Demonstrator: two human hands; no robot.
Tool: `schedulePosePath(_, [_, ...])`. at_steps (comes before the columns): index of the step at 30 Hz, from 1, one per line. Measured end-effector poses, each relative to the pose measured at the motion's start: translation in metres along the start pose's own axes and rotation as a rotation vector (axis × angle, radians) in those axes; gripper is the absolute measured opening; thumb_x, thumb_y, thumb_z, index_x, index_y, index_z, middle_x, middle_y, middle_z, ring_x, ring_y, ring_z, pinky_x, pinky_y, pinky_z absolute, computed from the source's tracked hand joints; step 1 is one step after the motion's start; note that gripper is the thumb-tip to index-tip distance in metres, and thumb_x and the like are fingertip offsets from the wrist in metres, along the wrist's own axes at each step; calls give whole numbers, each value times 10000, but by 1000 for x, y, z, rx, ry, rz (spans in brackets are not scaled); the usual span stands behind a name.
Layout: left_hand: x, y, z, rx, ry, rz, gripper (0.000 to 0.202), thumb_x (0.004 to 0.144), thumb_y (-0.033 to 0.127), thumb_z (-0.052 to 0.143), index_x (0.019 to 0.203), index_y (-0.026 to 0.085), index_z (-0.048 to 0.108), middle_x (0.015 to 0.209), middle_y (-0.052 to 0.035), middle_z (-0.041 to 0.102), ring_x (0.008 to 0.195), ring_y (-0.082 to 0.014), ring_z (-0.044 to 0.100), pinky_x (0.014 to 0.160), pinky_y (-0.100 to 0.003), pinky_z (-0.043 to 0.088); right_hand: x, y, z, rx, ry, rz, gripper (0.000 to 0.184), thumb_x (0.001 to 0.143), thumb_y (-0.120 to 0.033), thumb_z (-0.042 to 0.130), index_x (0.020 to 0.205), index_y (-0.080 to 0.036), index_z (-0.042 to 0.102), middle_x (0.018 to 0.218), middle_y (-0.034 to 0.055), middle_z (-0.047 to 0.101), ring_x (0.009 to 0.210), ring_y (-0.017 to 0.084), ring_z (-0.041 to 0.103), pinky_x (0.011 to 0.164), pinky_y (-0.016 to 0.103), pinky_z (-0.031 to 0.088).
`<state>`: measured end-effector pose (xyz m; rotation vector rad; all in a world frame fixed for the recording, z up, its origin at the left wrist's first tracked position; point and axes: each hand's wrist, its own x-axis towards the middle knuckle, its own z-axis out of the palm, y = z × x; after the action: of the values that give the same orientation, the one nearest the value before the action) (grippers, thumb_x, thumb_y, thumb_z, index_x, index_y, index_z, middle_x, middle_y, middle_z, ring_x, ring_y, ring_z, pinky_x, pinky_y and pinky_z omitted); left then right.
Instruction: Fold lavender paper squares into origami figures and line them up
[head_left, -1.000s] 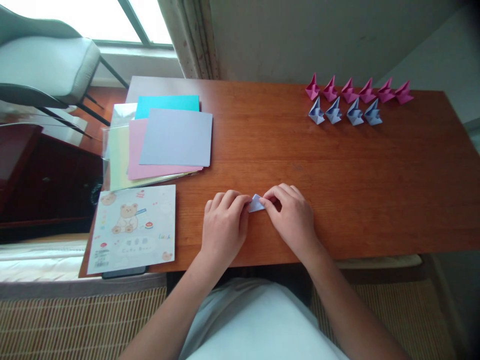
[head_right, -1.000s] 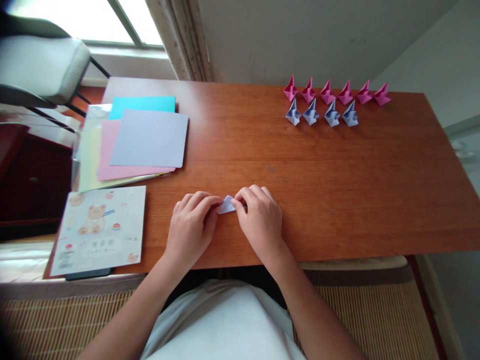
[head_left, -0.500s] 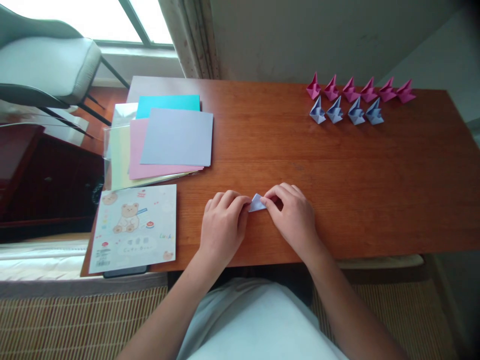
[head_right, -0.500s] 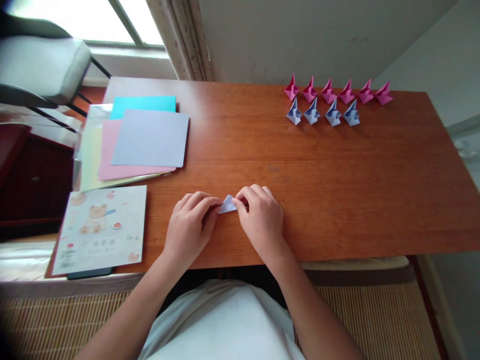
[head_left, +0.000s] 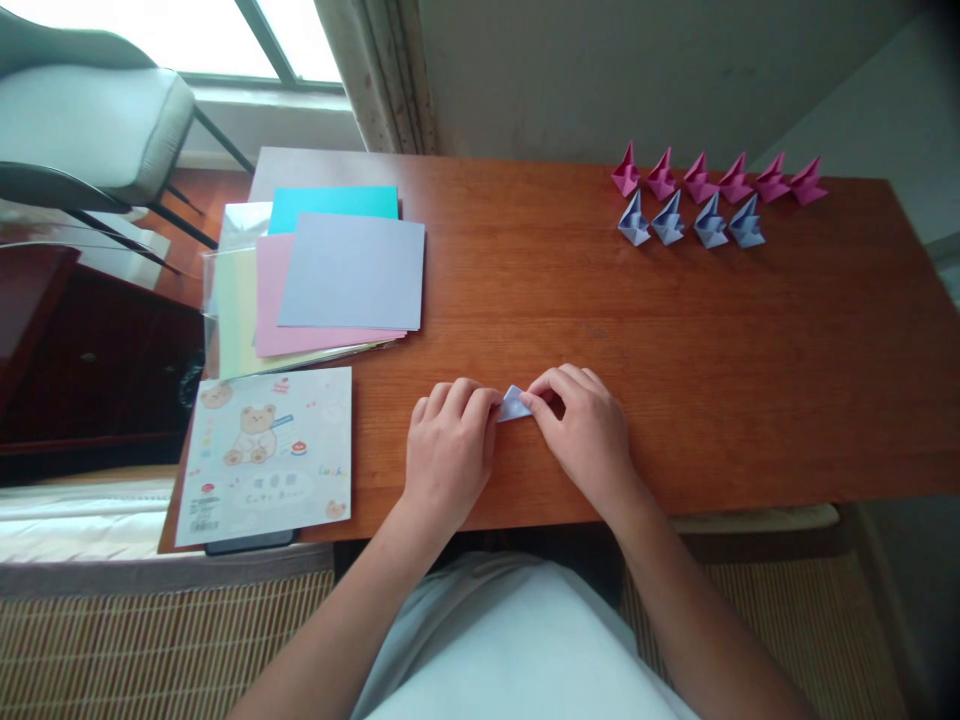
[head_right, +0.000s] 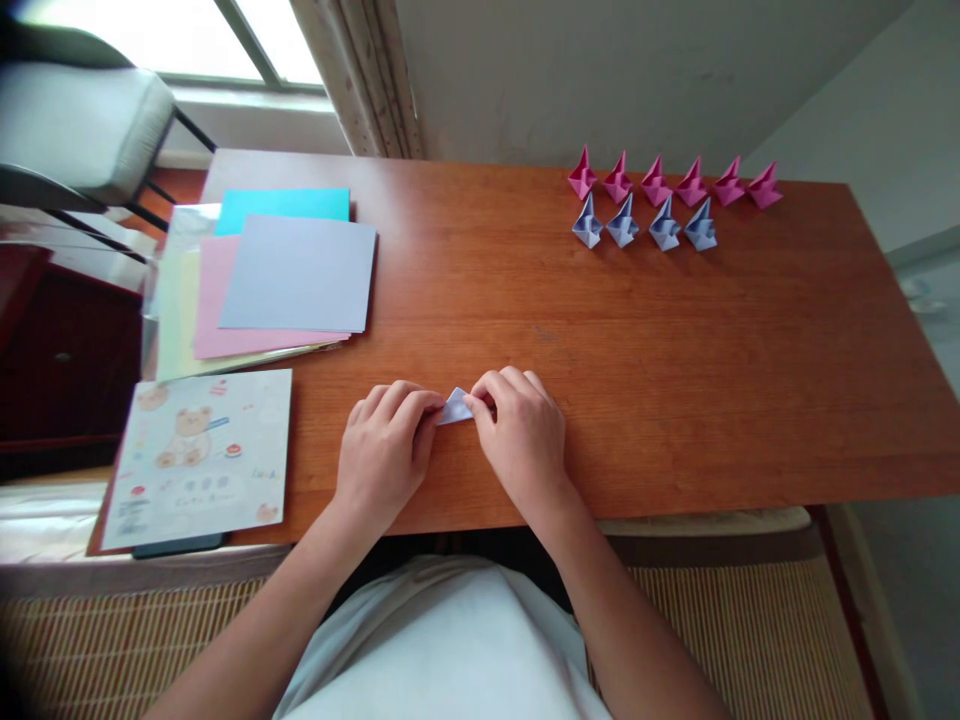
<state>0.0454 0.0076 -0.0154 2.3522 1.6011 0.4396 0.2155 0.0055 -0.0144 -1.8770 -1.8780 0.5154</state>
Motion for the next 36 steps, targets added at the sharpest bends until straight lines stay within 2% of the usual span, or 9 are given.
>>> schedulePosePath(5, [-3, 0, -2, 14, -1, 12, 191, 1016, 232, 475, 1071, 222, 658, 1035, -73, 698, 956, -255, 588, 808, -382, 420, 1, 1, 1, -12, 0, -2, 183, 916, -277, 695, 766, -244, 595, 822, 1, 668, 846, 212, 584, 725, 327, 403])
schedulePosePath(9, [-19, 10, -4, 61, 31, 140, 395, 969, 131, 490, 1356, 156, 563, 1315, -126, 654, 1155, -290, 573, 937, -415, 427, 2, 1, 1, -22, -5, -4, 180, 922, -281, 684, 769, -243, 597, 818, 1, 664, 847, 213, 586, 720, 324, 401])
schedulePosePath(11, [-29, 17, -3, 94, 30, 205, 443, 972, 148, 490, 1412, 132, 526, 1429, -128, 599, 1257, -307, 532, 1028, -434, 396, 2, 1, 1, -24, -7, -5, 173, 921, -284, 684, 773, -243, 603, 820, 1, 665, 847, 214, 586, 719, 323, 401])
schedulePosePath(15, [-38, 30, -1, 148, 12, 222, 485, 1001, 270, 481, 1436, 55, 508, 1513, -158, 525, 1335, -319, 494, 1123, -446, 336, 3, 1, 1, -16, -6, -2, 164, 914, -270, 688, 774, -242, 607, 826, -2, 669, 846, 214, 589, 718, 319, 402])
schedulePosePath(20, [-39, 34, 1, 177, -53, 190, 618, 1009, 401, 455, 1486, 8, 445, 1564, -167, 459, 1373, -324, 469, 1153, -435, 319, 3, 2, 1, -11, -1, -6, 171, 912, -262, 689, 766, -239, 602, 817, 0, 668, 839, 217, 589, 716, 320, 403])
schedulePosePath(25, [-40, 35, 1, 215, -96, 188, 665, 1020, 450, 418, 1528, 22, 385, 1618, -157, 360, 1419, -315, 425, 1151, -450, 318, 4, 2, 1, -6, 0, -7, 181, 911, -269, 694, 759, -241, 599, 810, -4, 668, 834, 214, 589, 716, 323, 405])
schedulePosePath(32, [-38, 31, 1, 235, -89, 212, 649, 1028, 474, 415, 1511, 40, 425, 1603, -140, 385, 1401, -297, 450, 1126, -450, 327, 2, 4, 1, 1, 13, -25, 186, 931, -301, 672, 769, -242, 602, 811, 2, 662, 825, 211, 579, 744, 333, 424])
schedulePosePath(36, [-38, 27, 0, 253, -77, 235, 605, 1031, 463, 427, 1483, 63, 475, 1601, -124, 383, 1400, -278, 451, 1122, -454, 317, -8, 5, 0, 38, 6, -80, 81, 947, -280, 633, 880, -234, 638, 896, 28, 667, 871, 218, 578, 801, 345, 449])
